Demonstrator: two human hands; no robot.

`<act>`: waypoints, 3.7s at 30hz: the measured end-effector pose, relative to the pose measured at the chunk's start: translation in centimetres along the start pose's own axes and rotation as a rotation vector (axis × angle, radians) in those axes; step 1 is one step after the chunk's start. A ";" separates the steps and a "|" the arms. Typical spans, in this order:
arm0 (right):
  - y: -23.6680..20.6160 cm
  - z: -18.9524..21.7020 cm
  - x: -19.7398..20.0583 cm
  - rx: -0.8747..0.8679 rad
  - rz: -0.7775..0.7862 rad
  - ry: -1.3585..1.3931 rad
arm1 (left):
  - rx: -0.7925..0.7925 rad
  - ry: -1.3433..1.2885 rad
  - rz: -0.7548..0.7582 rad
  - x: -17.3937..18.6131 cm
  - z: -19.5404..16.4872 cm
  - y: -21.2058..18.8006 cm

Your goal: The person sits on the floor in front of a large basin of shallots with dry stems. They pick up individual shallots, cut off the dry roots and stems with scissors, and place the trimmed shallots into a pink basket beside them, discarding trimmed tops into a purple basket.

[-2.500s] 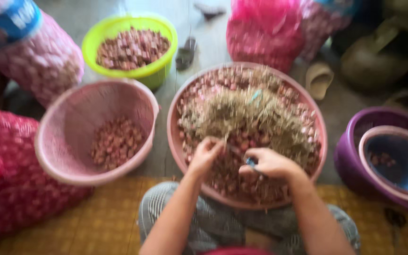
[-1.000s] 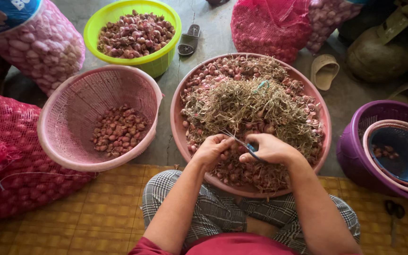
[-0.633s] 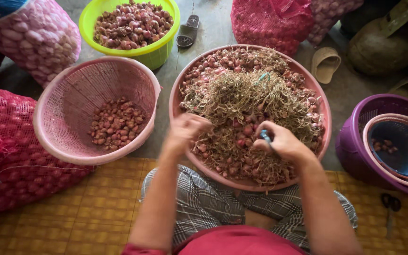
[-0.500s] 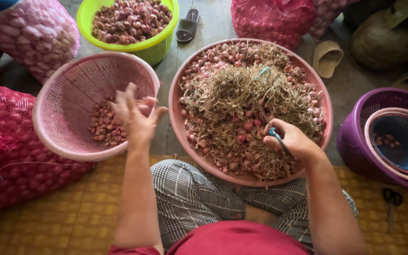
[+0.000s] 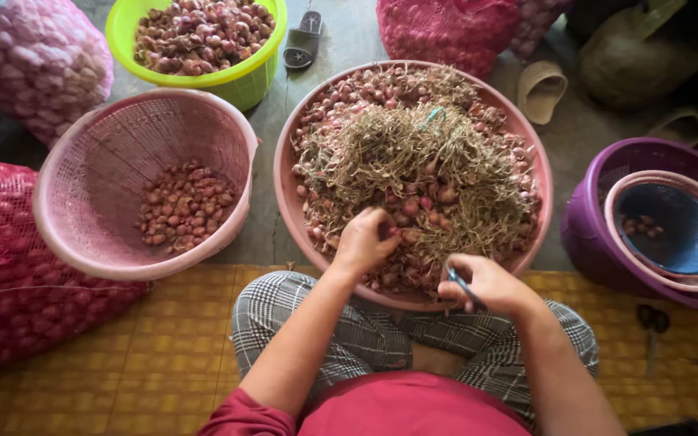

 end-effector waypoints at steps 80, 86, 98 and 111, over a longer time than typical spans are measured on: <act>1.5 -4.0 -2.9 -0.046 -0.084 0.298 | 0.190 -0.044 0.182 -1.7 1.5 1.9; 3.4 -2.3 -3.6 -0.159 -0.071 0.260 | 0.453 -0.802 0.282 -3.3 3.2 -0.1; 1.0 -5.2 -3.1 0.145 -0.190 0.518 | 0.502 -1.155 0.143 -5.1 2.5 0.3; -2.0 -6.7 -0.7 0.090 -0.122 0.354 | -0.067 0.239 0.190 -4.1 -3.5 6.6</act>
Point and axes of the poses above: each hand's wrist, its own y-axis towards the middle knuckle, its own x-axis out of the back of the hand, z = x × y, the point moved 1 cm from there along y, towards the middle knuckle, and after that the axes turned 4 degrees about z, right-handed, at the moved point
